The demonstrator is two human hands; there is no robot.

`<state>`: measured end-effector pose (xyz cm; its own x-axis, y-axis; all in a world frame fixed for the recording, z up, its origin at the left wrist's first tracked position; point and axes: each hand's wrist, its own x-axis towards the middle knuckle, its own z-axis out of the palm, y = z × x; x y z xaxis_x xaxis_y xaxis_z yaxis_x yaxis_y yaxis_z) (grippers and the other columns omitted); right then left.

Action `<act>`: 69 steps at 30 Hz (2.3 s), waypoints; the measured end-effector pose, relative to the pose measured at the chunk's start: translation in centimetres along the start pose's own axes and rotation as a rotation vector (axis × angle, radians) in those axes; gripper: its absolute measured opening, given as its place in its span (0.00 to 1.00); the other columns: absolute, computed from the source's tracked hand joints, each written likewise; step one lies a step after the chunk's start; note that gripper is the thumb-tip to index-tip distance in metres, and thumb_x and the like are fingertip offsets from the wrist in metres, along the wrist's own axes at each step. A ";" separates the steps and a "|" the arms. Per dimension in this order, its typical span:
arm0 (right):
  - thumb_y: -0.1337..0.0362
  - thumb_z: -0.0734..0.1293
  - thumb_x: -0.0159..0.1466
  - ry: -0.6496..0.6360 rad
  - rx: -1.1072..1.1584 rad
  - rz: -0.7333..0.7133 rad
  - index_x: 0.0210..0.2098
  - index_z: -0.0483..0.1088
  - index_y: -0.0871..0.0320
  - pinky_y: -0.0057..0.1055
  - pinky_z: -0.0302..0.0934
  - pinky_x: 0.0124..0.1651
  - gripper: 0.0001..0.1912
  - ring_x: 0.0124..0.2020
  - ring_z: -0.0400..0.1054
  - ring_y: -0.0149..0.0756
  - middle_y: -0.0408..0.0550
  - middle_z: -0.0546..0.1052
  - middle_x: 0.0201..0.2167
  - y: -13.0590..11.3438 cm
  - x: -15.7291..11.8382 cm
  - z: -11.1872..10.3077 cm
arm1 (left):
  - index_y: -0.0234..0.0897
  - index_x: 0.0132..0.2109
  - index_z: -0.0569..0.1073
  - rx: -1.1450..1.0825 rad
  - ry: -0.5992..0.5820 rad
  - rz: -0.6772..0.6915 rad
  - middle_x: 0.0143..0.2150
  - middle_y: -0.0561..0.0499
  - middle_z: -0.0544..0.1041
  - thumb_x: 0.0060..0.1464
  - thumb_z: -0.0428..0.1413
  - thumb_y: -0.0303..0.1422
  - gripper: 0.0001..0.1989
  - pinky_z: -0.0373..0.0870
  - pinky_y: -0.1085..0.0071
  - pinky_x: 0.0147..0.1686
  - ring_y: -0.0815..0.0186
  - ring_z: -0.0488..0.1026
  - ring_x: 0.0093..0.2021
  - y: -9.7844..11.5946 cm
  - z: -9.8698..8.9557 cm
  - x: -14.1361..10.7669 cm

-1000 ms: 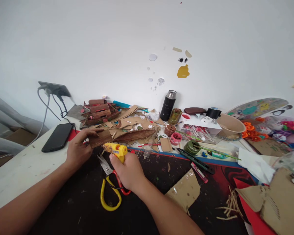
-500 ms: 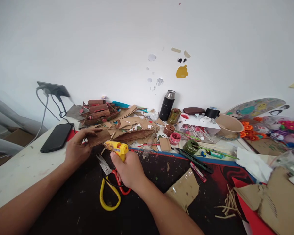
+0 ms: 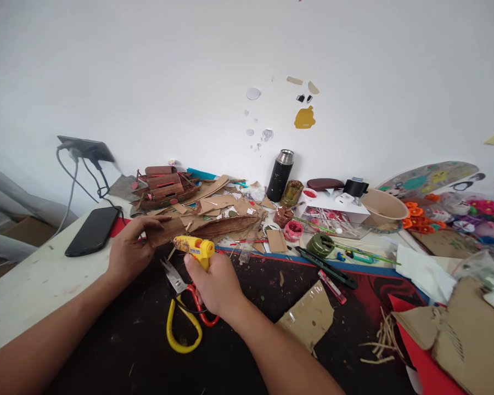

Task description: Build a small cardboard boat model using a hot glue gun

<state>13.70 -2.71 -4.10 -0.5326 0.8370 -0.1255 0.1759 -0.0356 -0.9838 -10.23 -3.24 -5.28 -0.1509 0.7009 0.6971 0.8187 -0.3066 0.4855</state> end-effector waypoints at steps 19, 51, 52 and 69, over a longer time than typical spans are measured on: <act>0.43 0.66 0.72 0.008 -0.013 0.021 0.27 0.61 0.53 0.27 0.52 0.23 0.26 0.17 0.59 0.29 0.37 0.63 0.16 0.2 0.0 0.2 | 0.45 0.40 0.72 -0.008 -0.022 0.031 0.50 0.48 0.87 0.53 0.56 0.22 0.12 0.78 0.59 0.46 0.55 0.83 0.47 0.3 -0.2 0.0; 0.44 0.67 0.71 0.029 0.057 0.061 0.25 0.60 0.52 0.25 0.51 0.17 0.25 0.12 0.58 0.29 0.35 0.63 0.13 -1.0 0.1 -0.2 | 0.44 0.40 0.72 -0.025 0.005 0.027 0.52 0.49 0.87 0.47 0.51 0.17 0.18 0.78 0.59 0.49 0.56 0.83 0.52 0.3 -0.2 -0.1; 0.44 0.67 0.71 0.026 0.061 0.055 0.25 0.60 0.52 0.25 0.51 0.17 0.25 0.12 0.58 0.28 0.35 0.63 0.13 -0.9 0.1 -0.2 | 0.44 0.40 0.72 -0.025 0.003 0.029 0.52 0.49 0.87 0.47 0.51 0.17 0.18 0.78 0.59 0.49 0.56 0.83 0.52 0.2 -0.2 -0.2; 0.46 0.67 0.70 0.016 0.048 0.031 0.25 0.61 0.52 0.25 0.50 0.16 0.24 0.11 0.58 0.28 0.34 0.62 0.13 -0.7 0.1 -0.1 | 0.44 0.41 0.72 -0.019 0.031 0.049 0.51 0.50 0.87 0.48 0.52 0.16 0.18 0.78 0.63 0.49 0.58 0.83 0.51 0.1 -0.2 -0.1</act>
<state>13.64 -2.56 -3.42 -0.5138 0.8439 -0.1542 0.1518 -0.0875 -0.9845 -10.24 -3.48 -5.21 -0.1280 0.6648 0.7360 0.8149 -0.3525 0.4601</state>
